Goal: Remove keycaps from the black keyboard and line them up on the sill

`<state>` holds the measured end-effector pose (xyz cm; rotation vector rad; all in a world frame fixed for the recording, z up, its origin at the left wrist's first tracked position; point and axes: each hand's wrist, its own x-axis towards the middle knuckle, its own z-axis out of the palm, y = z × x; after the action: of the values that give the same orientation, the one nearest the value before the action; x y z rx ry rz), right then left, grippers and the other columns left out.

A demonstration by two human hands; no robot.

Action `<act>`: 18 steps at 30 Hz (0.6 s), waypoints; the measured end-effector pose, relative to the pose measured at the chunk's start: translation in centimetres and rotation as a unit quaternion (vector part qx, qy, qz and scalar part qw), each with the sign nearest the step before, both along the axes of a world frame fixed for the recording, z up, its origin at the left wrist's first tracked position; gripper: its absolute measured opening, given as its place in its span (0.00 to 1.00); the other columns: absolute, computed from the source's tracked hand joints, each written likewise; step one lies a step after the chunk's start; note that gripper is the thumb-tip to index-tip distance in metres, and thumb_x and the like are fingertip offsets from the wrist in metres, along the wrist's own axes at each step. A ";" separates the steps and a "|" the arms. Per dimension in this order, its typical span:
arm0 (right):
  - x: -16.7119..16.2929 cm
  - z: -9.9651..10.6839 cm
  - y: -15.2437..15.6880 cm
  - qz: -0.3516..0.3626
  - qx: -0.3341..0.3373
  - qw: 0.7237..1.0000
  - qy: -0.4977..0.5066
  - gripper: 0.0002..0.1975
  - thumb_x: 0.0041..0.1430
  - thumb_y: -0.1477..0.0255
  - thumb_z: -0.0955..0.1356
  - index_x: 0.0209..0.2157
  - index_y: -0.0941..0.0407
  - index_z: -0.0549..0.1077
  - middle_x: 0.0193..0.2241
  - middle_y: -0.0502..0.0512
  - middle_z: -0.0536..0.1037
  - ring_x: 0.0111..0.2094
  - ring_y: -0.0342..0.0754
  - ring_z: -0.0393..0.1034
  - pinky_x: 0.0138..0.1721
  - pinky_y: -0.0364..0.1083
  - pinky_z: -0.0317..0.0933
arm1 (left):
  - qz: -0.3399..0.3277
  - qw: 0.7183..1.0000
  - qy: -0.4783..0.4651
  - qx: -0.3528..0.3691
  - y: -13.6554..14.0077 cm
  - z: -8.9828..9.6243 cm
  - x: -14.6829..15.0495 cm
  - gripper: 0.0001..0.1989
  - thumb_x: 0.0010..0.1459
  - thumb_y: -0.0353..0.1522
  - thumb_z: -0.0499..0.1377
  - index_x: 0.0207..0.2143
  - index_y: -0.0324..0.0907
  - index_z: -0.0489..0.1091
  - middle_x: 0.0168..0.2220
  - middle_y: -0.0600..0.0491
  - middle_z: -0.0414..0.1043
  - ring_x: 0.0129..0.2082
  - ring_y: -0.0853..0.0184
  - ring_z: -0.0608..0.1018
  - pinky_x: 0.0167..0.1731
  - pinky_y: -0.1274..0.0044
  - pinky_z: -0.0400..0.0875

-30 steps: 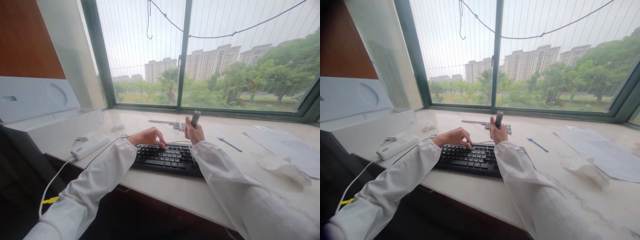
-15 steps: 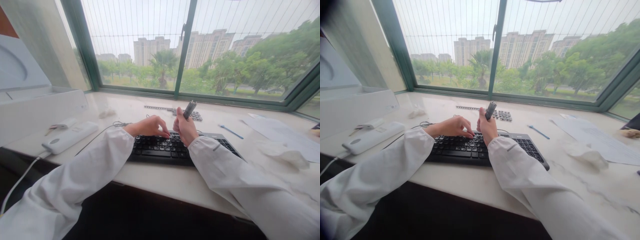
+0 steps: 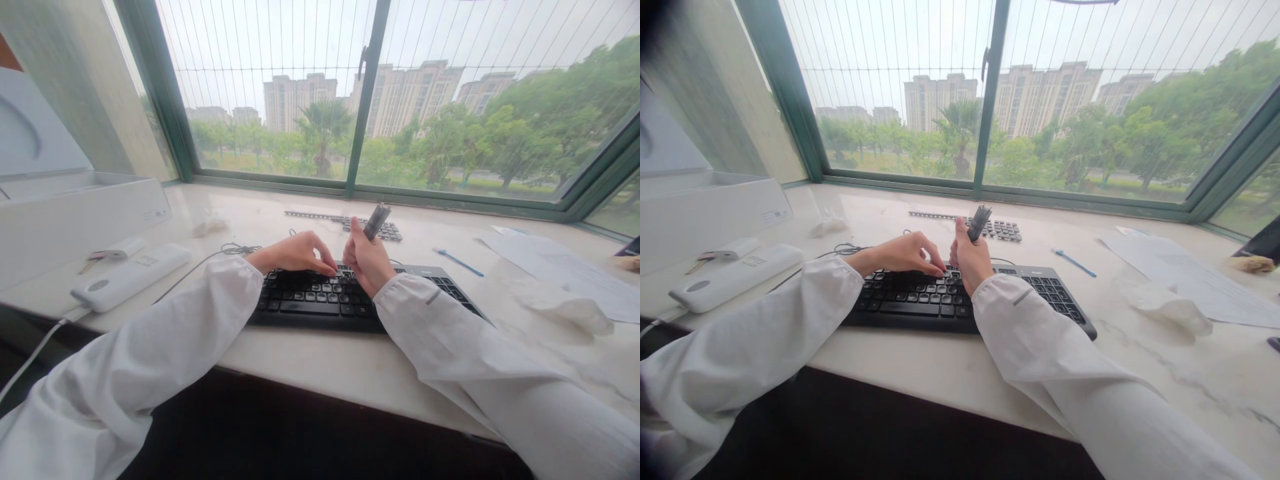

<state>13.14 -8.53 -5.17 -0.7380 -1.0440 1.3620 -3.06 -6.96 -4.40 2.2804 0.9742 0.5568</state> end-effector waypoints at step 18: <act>-0.2 -0.2 -0.1 -0.039 -0.015 0.999 -0.005 0.25 0.54 0.54 0.67 0.18 0.53 0.52 0.10 0.40 0.49 0.11 0.36 0.42 0.11 0.41 0.41 | 0.001 1.000 -0.004 0.000 0.2 -0.1 -0.1 0.16 0.45 0.42 0.66 0.33 0.42 0.80 0.30 0.52 0.79 0.29 0.69 0.75 0.32 0.78 0.64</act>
<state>12.90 -8.64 -5.37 -0.7990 -0.9950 1.3110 -3.12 -6.79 -4.51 2.2763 0.9719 0.5665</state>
